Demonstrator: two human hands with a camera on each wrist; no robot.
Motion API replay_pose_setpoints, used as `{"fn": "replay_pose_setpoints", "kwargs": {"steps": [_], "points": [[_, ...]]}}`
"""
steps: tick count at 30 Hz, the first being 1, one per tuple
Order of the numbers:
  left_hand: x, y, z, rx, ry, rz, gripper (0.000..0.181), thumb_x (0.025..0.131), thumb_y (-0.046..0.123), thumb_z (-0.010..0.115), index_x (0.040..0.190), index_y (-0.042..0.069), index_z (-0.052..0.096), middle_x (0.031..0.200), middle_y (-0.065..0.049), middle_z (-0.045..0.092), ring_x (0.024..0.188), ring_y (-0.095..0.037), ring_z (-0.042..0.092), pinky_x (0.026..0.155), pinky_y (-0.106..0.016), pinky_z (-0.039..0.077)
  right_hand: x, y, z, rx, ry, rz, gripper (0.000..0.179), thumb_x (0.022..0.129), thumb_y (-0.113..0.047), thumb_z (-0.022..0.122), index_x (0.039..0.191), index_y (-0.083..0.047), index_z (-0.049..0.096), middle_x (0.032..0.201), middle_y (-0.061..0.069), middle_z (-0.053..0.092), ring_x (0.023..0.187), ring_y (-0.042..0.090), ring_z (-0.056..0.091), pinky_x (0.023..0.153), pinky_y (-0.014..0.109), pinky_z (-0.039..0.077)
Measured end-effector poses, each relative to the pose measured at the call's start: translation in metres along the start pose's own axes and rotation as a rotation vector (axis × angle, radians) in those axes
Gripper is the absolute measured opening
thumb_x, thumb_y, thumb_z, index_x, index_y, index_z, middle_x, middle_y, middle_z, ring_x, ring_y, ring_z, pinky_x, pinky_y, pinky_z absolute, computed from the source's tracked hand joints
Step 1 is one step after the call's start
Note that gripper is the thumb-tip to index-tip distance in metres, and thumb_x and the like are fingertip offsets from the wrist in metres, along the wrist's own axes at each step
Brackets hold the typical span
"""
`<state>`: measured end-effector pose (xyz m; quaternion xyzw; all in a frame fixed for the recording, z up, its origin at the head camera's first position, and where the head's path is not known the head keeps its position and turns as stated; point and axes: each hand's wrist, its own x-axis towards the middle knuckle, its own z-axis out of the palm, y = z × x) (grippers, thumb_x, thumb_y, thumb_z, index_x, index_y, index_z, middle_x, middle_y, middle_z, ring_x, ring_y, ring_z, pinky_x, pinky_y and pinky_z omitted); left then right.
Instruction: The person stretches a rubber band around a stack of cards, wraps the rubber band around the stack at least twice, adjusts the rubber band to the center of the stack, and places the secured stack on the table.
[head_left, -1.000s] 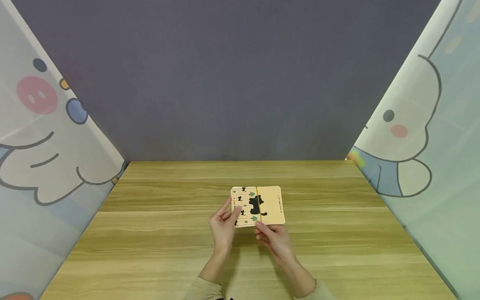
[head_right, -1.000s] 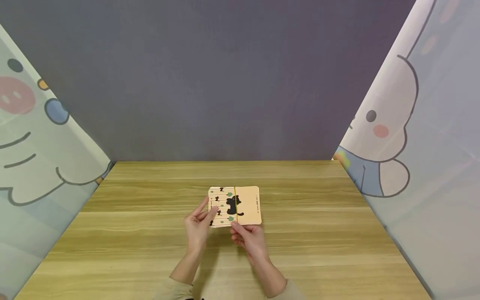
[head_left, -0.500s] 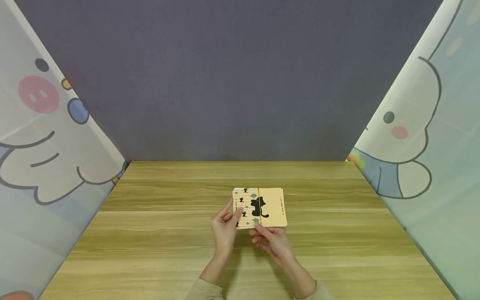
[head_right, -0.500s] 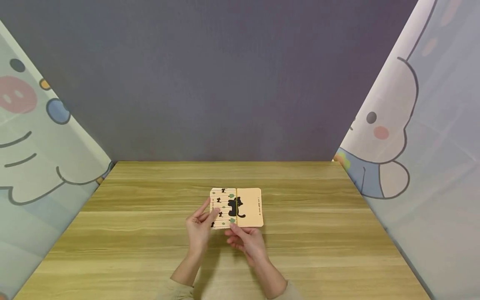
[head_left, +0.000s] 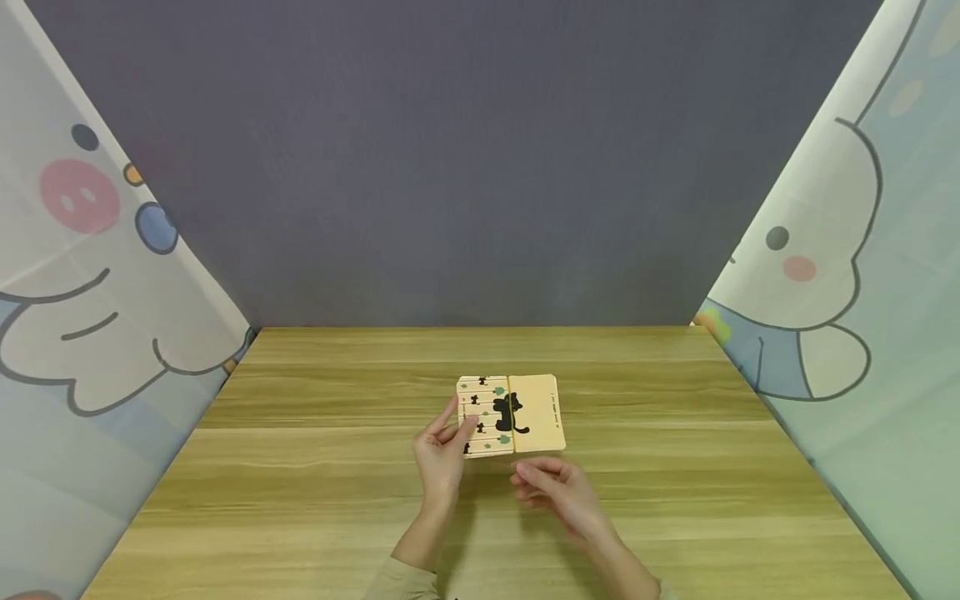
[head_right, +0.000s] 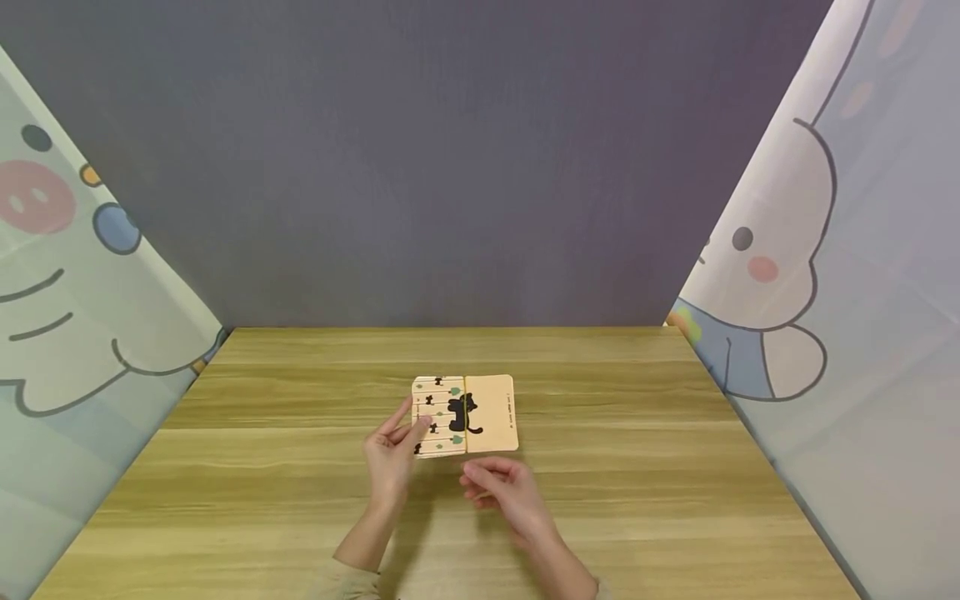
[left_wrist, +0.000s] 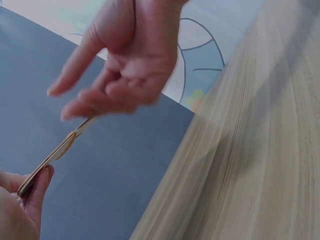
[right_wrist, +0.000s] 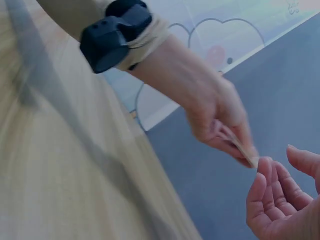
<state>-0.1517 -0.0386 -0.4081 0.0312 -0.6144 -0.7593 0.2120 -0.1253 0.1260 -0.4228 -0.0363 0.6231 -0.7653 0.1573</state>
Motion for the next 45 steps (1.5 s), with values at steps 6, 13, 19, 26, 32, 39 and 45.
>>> {"fn": "replay_pose_setpoints", "kwargs": {"steps": [6, 13, 19, 26, 32, 39, 45], "points": [[0.002, -0.001, -0.002, -0.014, -0.009, 0.025, 0.038, 0.076, -0.007, 0.064, 0.112, -0.011, 0.054, 0.05, -0.03, 0.049, 0.034, 0.001, 0.022, 0.035, -0.013, 0.019, 0.018, 0.03, -0.038, -0.079, 0.021, -0.206, 0.028, 0.086, -0.013, 0.059, 0.106, 0.006, 0.058, 0.091, 0.015, 0.065, 0.073, 0.018, 0.062, 0.066, 0.032, 0.05], [0.001, -0.001, -0.003, 0.004, 0.0, -0.03, 0.038, 0.076, -0.006, 0.065, 0.113, -0.008, 0.055, 0.058, -0.03, 0.056, 0.033, 0.001, 0.022, 0.034, -0.013, 0.019, 0.057, 0.075, -0.093, -0.128, 0.238, -0.352, 0.029, 0.082, -0.018, 0.064, 0.105, -0.001, 0.062, 0.093, 0.019, 0.063, 0.077, 0.029, 0.059, 0.061, 0.036, 0.05], [0.001, -0.002, -0.003, 0.004, 0.0, -0.029, 0.038, 0.077, -0.005, 0.065, 0.113, -0.008, 0.055, 0.061, -0.03, 0.057, 0.032, 0.001, 0.023, 0.034, -0.013, 0.019, 0.073, 0.073, -0.103, -0.22, 0.386, -0.41, 0.031, 0.082, -0.026, 0.064, 0.106, -0.007, 0.062, 0.099, 0.013, 0.061, 0.082, 0.026, 0.058, 0.06, 0.031, 0.05], [0.002, -0.004, -0.003, -0.016, -0.017, -0.006, 0.038, 0.077, -0.005, 0.064, 0.113, -0.009, 0.054, 0.044, -0.018, 0.048, 0.033, 0.0, 0.021, 0.034, -0.014, 0.017, 0.087, 0.069, -0.103, -0.278, 0.444, -0.383, 0.036, 0.078, -0.032, 0.067, 0.11, -0.014, 0.061, 0.099, 0.009, 0.06, 0.082, 0.023, 0.059, 0.06, 0.03, 0.05], [0.003, -0.006, -0.002, -0.011, -0.033, -0.002, 0.037, 0.078, -0.005, 0.063, 0.113, -0.01, 0.054, 0.049, -0.028, 0.049, 0.032, 0.0, 0.022, 0.034, -0.014, 0.018, 0.096, 0.07, -0.1, -0.278, 0.44, -0.358, 0.036, 0.075, -0.031, 0.071, 0.108, -0.019, 0.063, 0.093, 0.009, 0.062, 0.074, 0.023, 0.061, 0.054, 0.033, 0.051], [0.009, -0.009, -0.004, 0.027, -0.061, 0.001, 0.037, 0.078, -0.005, 0.063, 0.114, -0.01, 0.053, 0.047, -0.021, 0.047, 0.034, 0.0, 0.023, 0.034, -0.013, 0.02, 0.101, 0.071, -0.094, -0.309, 0.426, -0.4, 0.036, 0.075, -0.023, 0.071, 0.11, -0.015, 0.064, 0.09, 0.01, 0.062, 0.068, 0.02, 0.061, 0.049, 0.029, 0.05], [0.02, -0.013, -0.005, 0.053, -0.105, 0.003, 0.038, 0.078, -0.007, 0.061, 0.114, -0.013, 0.051, 0.059, -0.03, 0.054, 0.037, -0.002, 0.026, 0.038, -0.012, 0.026, 0.088, 0.042, -0.075, -0.289, 0.327, -0.453, 0.033, 0.08, -0.012, 0.066, 0.112, -0.005, 0.062, 0.089, 0.01, 0.062, 0.068, 0.013, 0.059, 0.053, 0.024, 0.049]]}}
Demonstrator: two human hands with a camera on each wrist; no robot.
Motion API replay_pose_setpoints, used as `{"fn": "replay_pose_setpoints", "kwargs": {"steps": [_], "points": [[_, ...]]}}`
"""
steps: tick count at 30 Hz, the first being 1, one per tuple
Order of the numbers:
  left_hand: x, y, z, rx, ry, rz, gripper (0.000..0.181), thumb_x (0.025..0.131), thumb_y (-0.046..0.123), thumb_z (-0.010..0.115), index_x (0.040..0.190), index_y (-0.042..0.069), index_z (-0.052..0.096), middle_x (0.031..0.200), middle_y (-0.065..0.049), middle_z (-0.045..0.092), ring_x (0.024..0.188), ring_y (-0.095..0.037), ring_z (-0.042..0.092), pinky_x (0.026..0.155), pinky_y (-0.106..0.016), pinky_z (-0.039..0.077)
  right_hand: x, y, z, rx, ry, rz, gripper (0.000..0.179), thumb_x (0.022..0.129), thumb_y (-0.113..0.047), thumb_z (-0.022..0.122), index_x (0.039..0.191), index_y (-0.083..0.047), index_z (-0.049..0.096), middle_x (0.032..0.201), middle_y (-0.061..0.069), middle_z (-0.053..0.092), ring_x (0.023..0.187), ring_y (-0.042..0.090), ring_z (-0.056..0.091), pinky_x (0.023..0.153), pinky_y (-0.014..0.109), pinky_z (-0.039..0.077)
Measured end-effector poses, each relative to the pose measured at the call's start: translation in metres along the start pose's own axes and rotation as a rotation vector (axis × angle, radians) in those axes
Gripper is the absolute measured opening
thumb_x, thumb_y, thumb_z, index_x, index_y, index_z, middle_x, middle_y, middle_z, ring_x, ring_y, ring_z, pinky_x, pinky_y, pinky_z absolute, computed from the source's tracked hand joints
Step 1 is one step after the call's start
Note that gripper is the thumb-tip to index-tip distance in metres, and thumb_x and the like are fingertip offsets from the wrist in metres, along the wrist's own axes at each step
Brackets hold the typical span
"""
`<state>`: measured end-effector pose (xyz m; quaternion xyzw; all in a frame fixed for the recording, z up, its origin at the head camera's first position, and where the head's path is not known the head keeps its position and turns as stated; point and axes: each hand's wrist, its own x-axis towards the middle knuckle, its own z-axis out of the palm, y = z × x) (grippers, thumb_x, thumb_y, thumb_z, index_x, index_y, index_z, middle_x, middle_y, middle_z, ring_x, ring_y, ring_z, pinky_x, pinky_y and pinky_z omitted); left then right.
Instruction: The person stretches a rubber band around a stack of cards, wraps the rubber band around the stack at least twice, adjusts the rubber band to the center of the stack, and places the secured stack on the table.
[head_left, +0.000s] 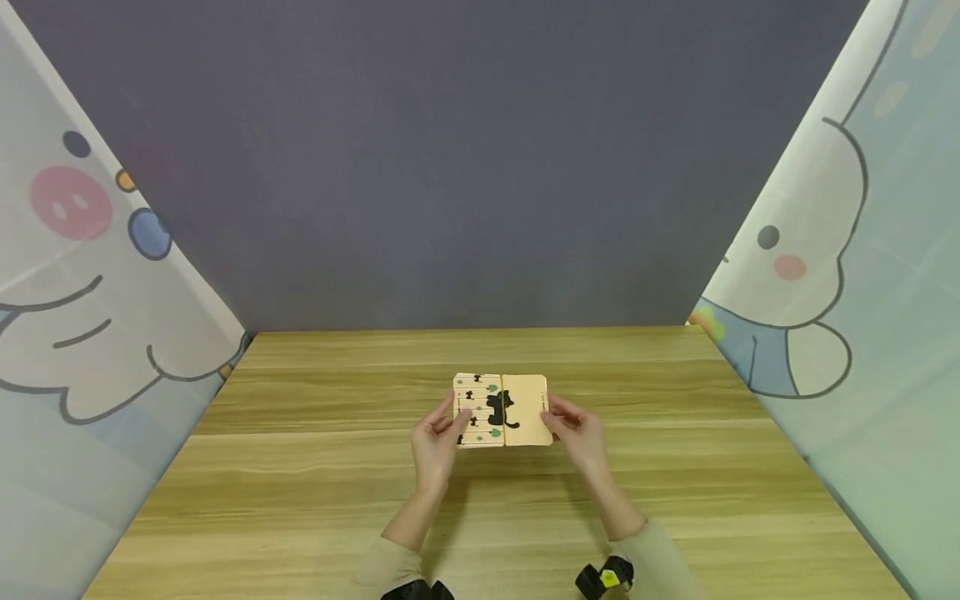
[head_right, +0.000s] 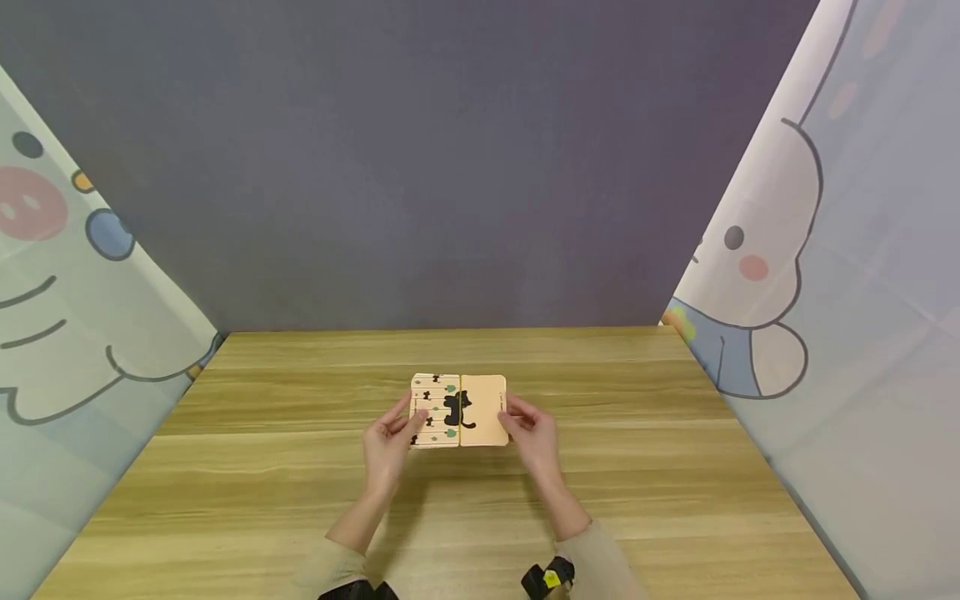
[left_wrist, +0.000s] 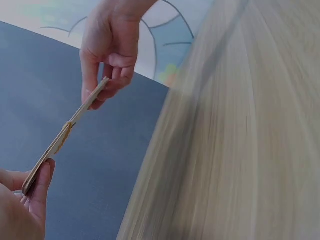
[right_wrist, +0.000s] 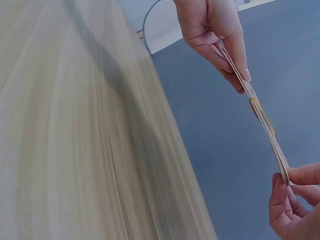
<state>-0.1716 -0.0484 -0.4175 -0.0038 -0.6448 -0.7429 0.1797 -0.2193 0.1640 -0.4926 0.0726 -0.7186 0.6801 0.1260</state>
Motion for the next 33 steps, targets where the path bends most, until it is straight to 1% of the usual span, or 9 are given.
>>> {"fn": "replay_pose_setpoints", "kwargs": {"steps": [4, 6, 9, 13, 16, 21, 25, 28, 33], "points": [[0.01, -0.003, -0.001, 0.036, -0.018, 0.021, 0.037, 0.078, -0.008, 0.062, 0.113, -0.014, 0.051, 0.053, -0.031, 0.048, 0.036, -0.002, 0.024, 0.038, -0.012, 0.027, -0.002, -0.038, 0.009, 0.009, 0.017, 0.028, 0.034, 0.079, -0.01, 0.067, 0.11, 0.001, 0.061, 0.085, 0.013, 0.062, 0.065, 0.015, 0.058, 0.051, 0.026, 0.049], [0.014, -0.005, -0.002, 0.056, -0.025, 0.009, 0.037, 0.078, -0.007, 0.062, 0.113, -0.013, 0.052, 0.054, -0.033, 0.048, 0.036, -0.002, 0.023, 0.038, -0.012, 0.026, 0.003, -0.03, 0.009, 0.003, 0.011, 0.03, 0.034, 0.079, -0.011, 0.067, 0.111, -0.001, 0.061, 0.083, 0.012, 0.062, 0.065, 0.014, 0.058, 0.05, 0.026, 0.049], [0.021, -0.007, -0.002, 0.087, -0.027, -0.022, 0.037, 0.078, -0.006, 0.063, 0.113, -0.012, 0.053, 0.067, -0.034, 0.056, 0.037, -0.003, 0.037, 0.036, -0.011, 0.027, 0.011, -0.02, 0.008, 0.01, -0.016, 0.029, 0.034, 0.081, -0.012, 0.066, 0.114, -0.006, 0.061, 0.084, 0.008, 0.062, 0.066, 0.014, 0.057, 0.05, 0.025, 0.048], [0.031, -0.015, -0.003, 0.133, -0.03, -0.03, 0.037, 0.075, -0.005, 0.066, 0.109, -0.013, 0.055, 0.077, -0.032, 0.06, 0.048, -0.02, 0.057, 0.035, -0.011, 0.029, 0.018, -0.03, 0.015, -0.046, 0.023, 0.101, 0.033, 0.08, -0.005, 0.064, 0.113, -0.002, 0.06, 0.084, 0.013, 0.061, 0.066, 0.015, 0.056, 0.052, 0.025, 0.048], [0.04, -0.032, -0.006, 0.161, -0.037, -0.021, 0.037, 0.074, -0.004, 0.068, 0.107, -0.013, 0.056, 0.074, -0.029, 0.061, 0.052, -0.027, 0.059, 0.036, -0.013, 0.034, 0.023, -0.041, 0.021, -0.095, 0.049, 0.18, 0.033, 0.079, 0.002, 0.062, 0.112, 0.003, 0.059, 0.085, 0.017, 0.061, 0.065, 0.015, 0.056, 0.053, 0.025, 0.049], [0.055, -0.061, -0.009, 0.273, -0.035, -0.024, 0.037, 0.072, 0.002, 0.072, 0.104, -0.009, 0.06, 0.07, -0.02, 0.064, 0.051, -0.018, 0.058, 0.039, -0.016, 0.039, 0.033, -0.035, 0.025, -0.128, 0.054, 0.225, 0.033, 0.078, 0.006, 0.062, 0.111, 0.005, 0.059, 0.085, 0.019, 0.061, 0.064, 0.013, 0.055, 0.052, 0.028, 0.05], [0.061, -0.069, -0.01, 0.315, -0.056, -0.085, 0.035, 0.072, 0.001, 0.071, 0.105, -0.006, 0.061, 0.068, -0.017, 0.063, 0.048, -0.024, 0.058, 0.042, -0.032, 0.048, 0.039, -0.024, 0.026, -0.159, 0.068, 0.235, 0.032, 0.078, 0.006, 0.062, 0.11, 0.004, 0.06, 0.083, 0.018, 0.061, 0.062, 0.012, 0.053, 0.052, 0.03, 0.049], [0.064, -0.074, -0.011, 0.322, -0.077, -0.142, 0.036, 0.073, -0.001, 0.07, 0.108, -0.006, 0.061, 0.068, -0.014, 0.061, 0.045, -0.025, 0.057, 0.044, -0.04, 0.049, 0.043, -0.017, 0.027, -0.185, 0.073, 0.25, 0.031, 0.078, 0.006, 0.062, 0.108, 0.004, 0.061, 0.081, 0.017, 0.061, 0.062, 0.012, 0.053, 0.052, 0.027, 0.047], [0.071, -0.082, -0.011, 0.371, -0.083, -0.158, 0.036, 0.073, -0.001, 0.07, 0.107, -0.005, 0.061, 0.069, -0.014, 0.062, 0.042, -0.016, 0.054, 0.041, -0.03, 0.048, 0.048, -0.01, 0.03, -0.226, 0.08, 0.258, 0.03, 0.077, 0.007, 0.062, 0.107, 0.005, 0.061, 0.08, 0.015, 0.061, 0.065, 0.013, 0.052, 0.05, 0.022, 0.044]]}}
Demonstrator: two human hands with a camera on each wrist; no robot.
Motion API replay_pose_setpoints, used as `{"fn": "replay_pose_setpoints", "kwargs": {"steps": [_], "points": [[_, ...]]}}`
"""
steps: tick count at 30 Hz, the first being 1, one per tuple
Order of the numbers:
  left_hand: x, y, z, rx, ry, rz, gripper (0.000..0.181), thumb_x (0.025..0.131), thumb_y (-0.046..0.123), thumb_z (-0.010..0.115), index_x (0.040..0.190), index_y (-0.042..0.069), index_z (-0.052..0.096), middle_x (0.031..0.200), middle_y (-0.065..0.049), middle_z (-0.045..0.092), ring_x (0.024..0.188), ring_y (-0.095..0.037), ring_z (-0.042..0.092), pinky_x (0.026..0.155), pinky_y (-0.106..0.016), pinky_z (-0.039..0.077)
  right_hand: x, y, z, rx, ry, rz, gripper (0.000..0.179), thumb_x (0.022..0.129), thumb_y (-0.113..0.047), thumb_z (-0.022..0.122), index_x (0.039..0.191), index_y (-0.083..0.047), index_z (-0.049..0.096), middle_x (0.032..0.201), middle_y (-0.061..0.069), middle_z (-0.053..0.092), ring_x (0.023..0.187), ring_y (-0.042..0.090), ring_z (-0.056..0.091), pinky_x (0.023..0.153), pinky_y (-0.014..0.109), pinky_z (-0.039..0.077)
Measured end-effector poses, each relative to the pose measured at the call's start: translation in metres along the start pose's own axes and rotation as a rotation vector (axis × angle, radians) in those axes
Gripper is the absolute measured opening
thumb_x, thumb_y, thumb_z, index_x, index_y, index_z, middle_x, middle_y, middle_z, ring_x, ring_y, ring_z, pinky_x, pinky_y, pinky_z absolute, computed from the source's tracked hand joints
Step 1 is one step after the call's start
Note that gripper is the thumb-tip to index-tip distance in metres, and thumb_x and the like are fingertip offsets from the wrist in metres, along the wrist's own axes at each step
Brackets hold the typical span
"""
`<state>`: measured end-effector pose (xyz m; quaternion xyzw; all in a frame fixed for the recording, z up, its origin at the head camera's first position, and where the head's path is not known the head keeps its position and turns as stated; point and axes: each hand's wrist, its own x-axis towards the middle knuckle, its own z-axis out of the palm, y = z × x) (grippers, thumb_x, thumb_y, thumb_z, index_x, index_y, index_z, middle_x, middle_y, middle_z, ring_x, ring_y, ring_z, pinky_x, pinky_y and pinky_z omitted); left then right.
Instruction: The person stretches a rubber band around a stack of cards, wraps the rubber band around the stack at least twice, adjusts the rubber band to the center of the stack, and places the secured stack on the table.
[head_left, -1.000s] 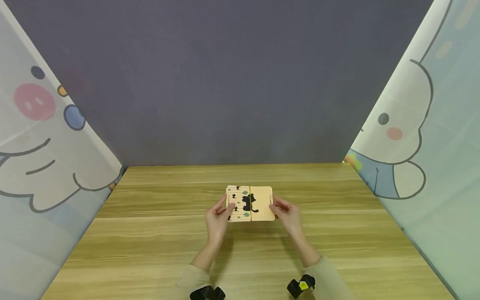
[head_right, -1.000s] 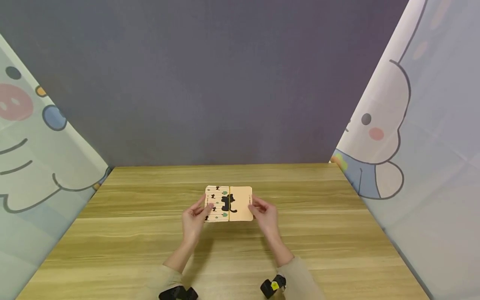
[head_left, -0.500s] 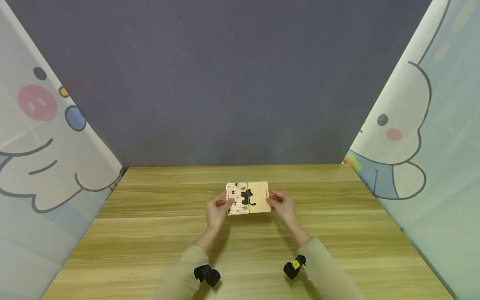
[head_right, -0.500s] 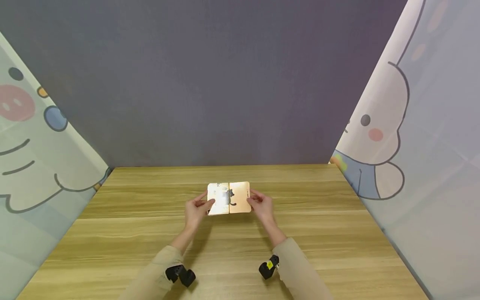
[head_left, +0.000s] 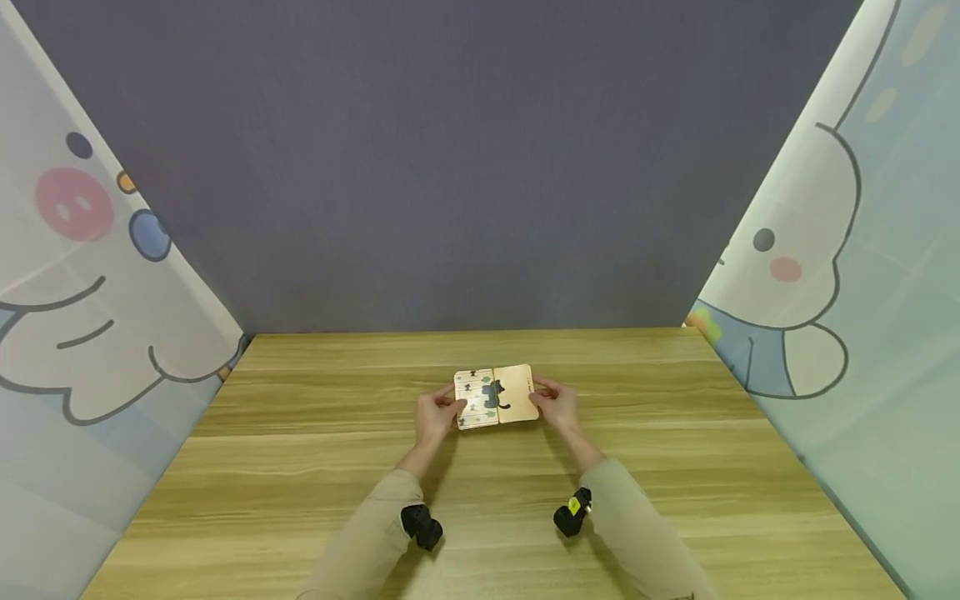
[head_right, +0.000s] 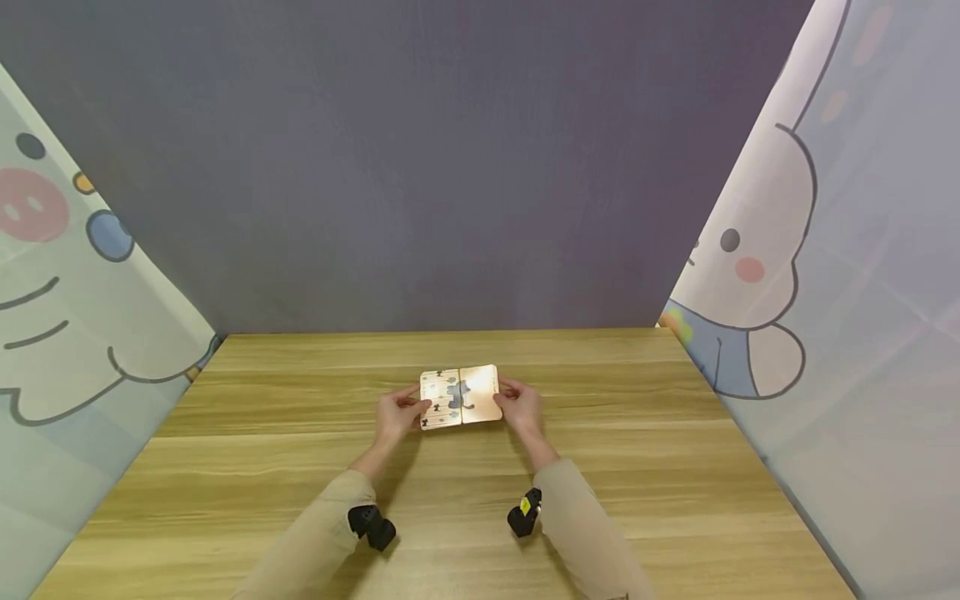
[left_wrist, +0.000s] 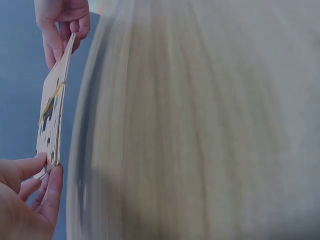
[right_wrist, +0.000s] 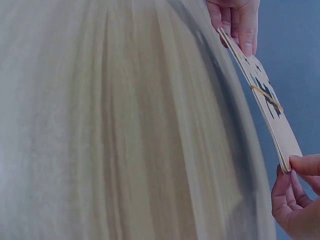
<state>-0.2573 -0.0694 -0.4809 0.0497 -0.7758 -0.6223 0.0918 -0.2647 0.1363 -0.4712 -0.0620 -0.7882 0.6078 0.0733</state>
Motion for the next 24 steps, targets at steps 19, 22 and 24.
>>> {"fn": "replay_pose_setpoints", "kwargs": {"steps": [19, 22, 24], "points": [[0.016, -0.013, 0.008, 0.07, -0.001, -0.064, 0.032, 0.074, 0.001, 0.07, 0.105, -0.002, 0.063, 0.072, -0.012, 0.062, 0.042, -0.01, 0.05, 0.038, -0.026, 0.045, 0.012, 0.015, 0.009, 0.021, 0.007, 0.11, 0.029, 0.075, 0.007, 0.062, 0.105, 0.008, 0.061, 0.087, 0.021, 0.062, 0.069, 0.016, 0.057, 0.055, 0.03, 0.051], [0.017, -0.016, 0.008, 0.064, 0.001, -0.072, 0.031, 0.074, 0.001, 0.07, 0.104, -0.003, 0.064, 0.073, -0.012, 0.062, 0.042, -0.009, 0.049, 0.038, -0.025, 0.044, 0.012, 0.016, 0.009, 0.004, -0.004, 0.113, 0.028, 0.076, 0.006, 0.062, 0.103, 0.009, 0.061, 0.087, 0.02, 0.062, 0.07, 0.016, 0.057, 0.055, 0.027, 0.05], [0.017, -0.017, 0.008, 0.057, 0.0, -0.076, 0.03, 0.074, 0.001, 0.07, 0.103, -0.003, 0.064, 0.073, -0.012, 0.063, 0.041, -0.009, 0.049, 0.038, -0.025, 0.044, 0.012, 0.017, 0.008, -0.009, -0.014, 0.109, 0.026, 0.076, 0.006, 0.062, 0.103, 0.01, 0.061, 0.087, 0.021, 0.063, 0.069, 0.016, 0.058, 0.054, 0.026, 0.05]]}}
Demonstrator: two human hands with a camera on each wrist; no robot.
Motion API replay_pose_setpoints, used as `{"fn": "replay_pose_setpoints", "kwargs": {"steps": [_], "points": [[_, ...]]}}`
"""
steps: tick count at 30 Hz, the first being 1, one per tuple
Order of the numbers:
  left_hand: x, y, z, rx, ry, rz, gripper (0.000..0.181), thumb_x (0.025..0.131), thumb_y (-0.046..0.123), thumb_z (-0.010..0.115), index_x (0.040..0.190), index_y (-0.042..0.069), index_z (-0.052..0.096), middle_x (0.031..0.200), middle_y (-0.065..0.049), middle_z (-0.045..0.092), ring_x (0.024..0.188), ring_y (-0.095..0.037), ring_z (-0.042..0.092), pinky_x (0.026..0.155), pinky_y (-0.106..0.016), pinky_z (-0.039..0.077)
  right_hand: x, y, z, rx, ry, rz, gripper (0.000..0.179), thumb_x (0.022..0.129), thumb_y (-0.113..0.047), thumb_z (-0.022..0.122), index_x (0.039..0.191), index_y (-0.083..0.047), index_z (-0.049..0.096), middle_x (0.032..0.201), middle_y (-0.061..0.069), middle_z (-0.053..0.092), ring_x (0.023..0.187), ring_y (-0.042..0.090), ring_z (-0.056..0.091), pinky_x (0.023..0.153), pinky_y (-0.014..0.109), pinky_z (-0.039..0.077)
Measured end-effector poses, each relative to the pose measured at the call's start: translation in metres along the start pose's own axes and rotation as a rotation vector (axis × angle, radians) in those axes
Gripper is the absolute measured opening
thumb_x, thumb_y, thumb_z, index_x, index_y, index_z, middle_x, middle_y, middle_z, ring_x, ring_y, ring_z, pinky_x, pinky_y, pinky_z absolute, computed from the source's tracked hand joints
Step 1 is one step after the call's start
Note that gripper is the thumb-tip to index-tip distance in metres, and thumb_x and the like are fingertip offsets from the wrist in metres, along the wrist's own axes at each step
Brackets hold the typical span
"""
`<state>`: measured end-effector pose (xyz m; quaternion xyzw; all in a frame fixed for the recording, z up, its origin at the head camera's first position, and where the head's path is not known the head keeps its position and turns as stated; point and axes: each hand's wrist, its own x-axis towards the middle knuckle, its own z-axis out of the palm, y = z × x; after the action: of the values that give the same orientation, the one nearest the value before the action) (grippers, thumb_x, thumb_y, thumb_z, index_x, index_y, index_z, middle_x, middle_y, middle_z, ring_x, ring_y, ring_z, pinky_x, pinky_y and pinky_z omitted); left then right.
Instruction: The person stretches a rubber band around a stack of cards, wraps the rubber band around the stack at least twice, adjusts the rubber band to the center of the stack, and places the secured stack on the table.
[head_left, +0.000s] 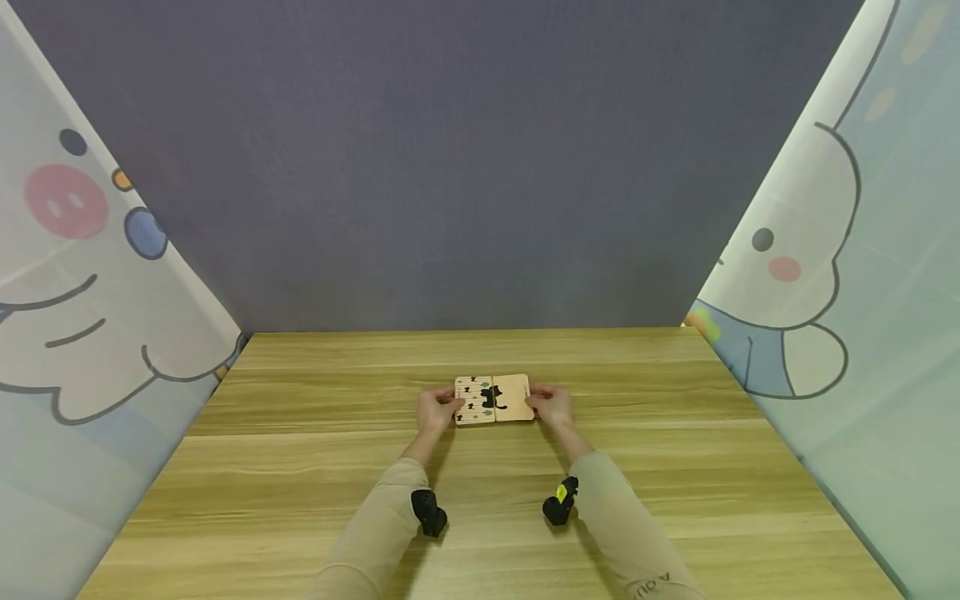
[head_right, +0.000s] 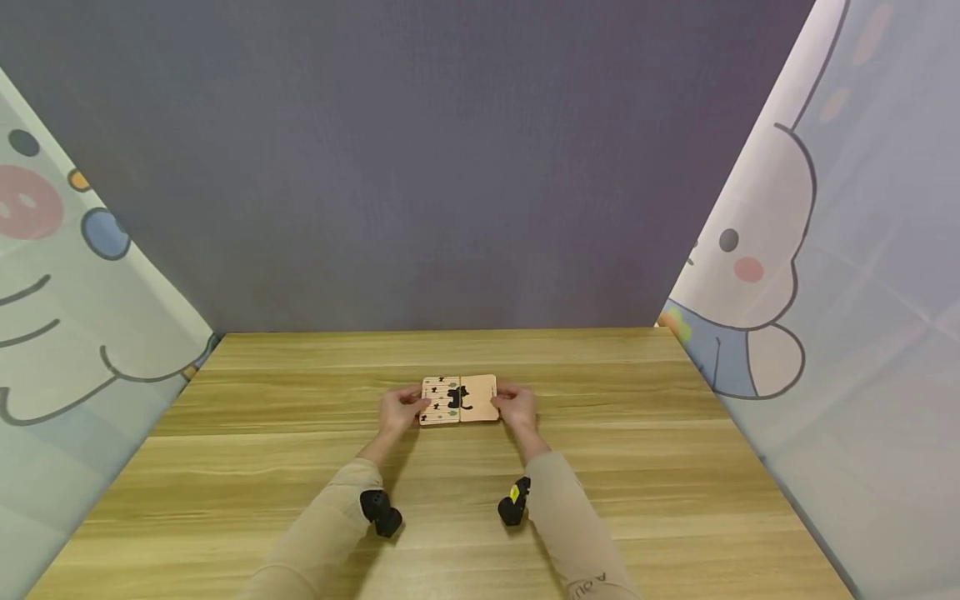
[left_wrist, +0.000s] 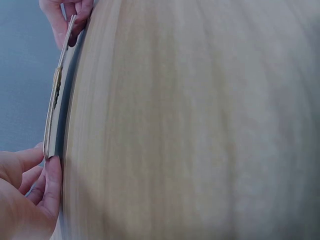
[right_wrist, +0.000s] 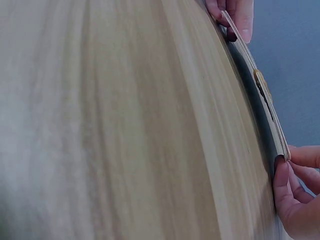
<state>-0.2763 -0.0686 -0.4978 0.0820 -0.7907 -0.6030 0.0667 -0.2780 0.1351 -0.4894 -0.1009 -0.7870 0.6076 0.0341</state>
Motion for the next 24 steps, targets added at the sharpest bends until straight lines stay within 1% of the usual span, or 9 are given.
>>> {"fn": "replay_pose_setpoints", "kwargs": {"steps": [5, 7, 11, 13, 15, 18, 21, 24], "points": [[-0.002, -0.001, -0.001, -0.021, -0.005, 0.001, 0.029, 0.074, -0.001, 0.069, 0.101, -0.008, 0.063, 0.075, -0.017, 0.063, 0.04, -0.008, 0.049, 0.039, -0.024, 0.045, 0.001, 0.003, -0.002, -0.001, -0.024, 0.011, 0.025, 0.077, 0.005, 0.062, 0.101, 0.011, 0.061, 0.089, 0.021, 0.063, 0.066, 0.014, 0.059, 0.053, 0.025, 0.049], [-0.003, 0.0, -0.003, -0.015, 0.001, 0.019, 0.028, 0.073, -0.002, 0.069, 0.099, -0.011, 0.062, 0.077, -0.021, 0.063, 0.043, -0.009, 0.051, 0.04, -0.024, 0.046, 0.001, 0.004, -0.003, 0.006, -0.032, 0.017, 0.025, 0.077, 0.006, 0.062, 0.101, 0.012, 0.061, 0.089, 0.022, 0.063, 0.063, 0.014, 0.058, 0.052, 0.024, 0.049], [-0.005, 0.002, -0.006, -0.041, 0.011, 0.027, 0.027, 0.072, -0.006, 0.068, 0.097, -0.014, 0.061, 0.082, -0.026, 0.062, 0.053, -0.019, 0.06, 0.047, -0.026, 0.05, 0.001, 0.004, -0.006, 0.016, -0.043, 0.028, 0.025, 0.076, 0.006, 0.062, 0.101, 0.012, 0.061, 0.089, 0.022, 0.063, 0.059, 0.014, 0.058, 0.05, 0.023, 0.048], [-0.007, 0.001, -0.008, -0.079, -0.001, 0.022, 0.028, 0.073, -0.008, 0.066, 0.098, -0.016, 0.059, 0.083, -0.028, 0.061, 0.059, -0.025, 0.062, 0.051, -0.029, 0.051, -0.001, 0.003, -0.007, 0.017, -0.05, 0.031, 0.025, 0.077, 0.006, 0.062, 0.101, 0.012, 0.061, 0.089, 0.022, 0.063, 0.059, 0.014, 0.058, 0.05, 0.023, 0.048], [-0.007, 0.001, -0.011, -0.116, -0.013, 0.006, 0.028, 0.074, -0.01, 0.065, 0.1, -0.017, 0.058, 0.082, -0.028, 0.061, 0.062, -0.029, 0.063, 0.052, -0.03, 0.051, -0.002, 0.002, -0.008, 0.008, -0.056, 0.036, 0.024, 0.077, 0.005, 0.062, 0.101, 0.011, 0.061, 0.088, 0.021, 0.063, 0.059, 0.014, 0.058, 0.05, 0.024, 0.048], [-0.008, -0.001, -0.015, -0.129, -0.03, 0.007, 0.026, 0.077, -0.009, 0.062, 0.101, -0.018, 0.057, 0.08, -0.027, 0.061, 0.062, -0.029, 0.062, 0.051, -0.03, 0.051, -0.005, 0.002, -0.012, -0.02, -0.073, 0.018, 0.024, 0.079, 0.003, 0.061, 0.101, 0.012, 0.06, 0.089, 0.021, 0.063, 0.063, 0.017, 0.059, 0.053, 0.026, 0.049], [-0.01, -0.001, -0.02, -0.093, -0.04, 0.021, 0.025, 0.08, -0.003, 0.061, 0.101, -0.016, 0.058, 0.079, -0.026, 0.062, 0.06, -0.028, 0.062, 0.05, -0.03, 0.051, -0.007, 0.001, -0.018, -0.054, -0.089, -0.011, 0.025, 0.081, 0.001, 0.059, 0.103, 0.012, 0.059, 0.092, 0.022, 0.062, 0.07, 0.024, 0.06, 0.057, 0.029, 0.05], [-0.012, 0.0, -0.026, -0.051, -0.063, 0.035, 0.027, 0.083, 0.002, 0.06, 0.103, -0.016, 0.057, 0.079, -0.025, 0.062, 0.061, -0.029, 0.062, 0.05, -0.031, 0.051, -0.009, 0.001, -0.025, -0.125, -0.098, -0.082, 0.026, 0.082, 0.0, 0.058, 0.105, 0.012, 0.058, 0.092, 0.024, 0.061, 0.077, 0.03, 0.06, 0.06, 0.032, 0.05]]}}
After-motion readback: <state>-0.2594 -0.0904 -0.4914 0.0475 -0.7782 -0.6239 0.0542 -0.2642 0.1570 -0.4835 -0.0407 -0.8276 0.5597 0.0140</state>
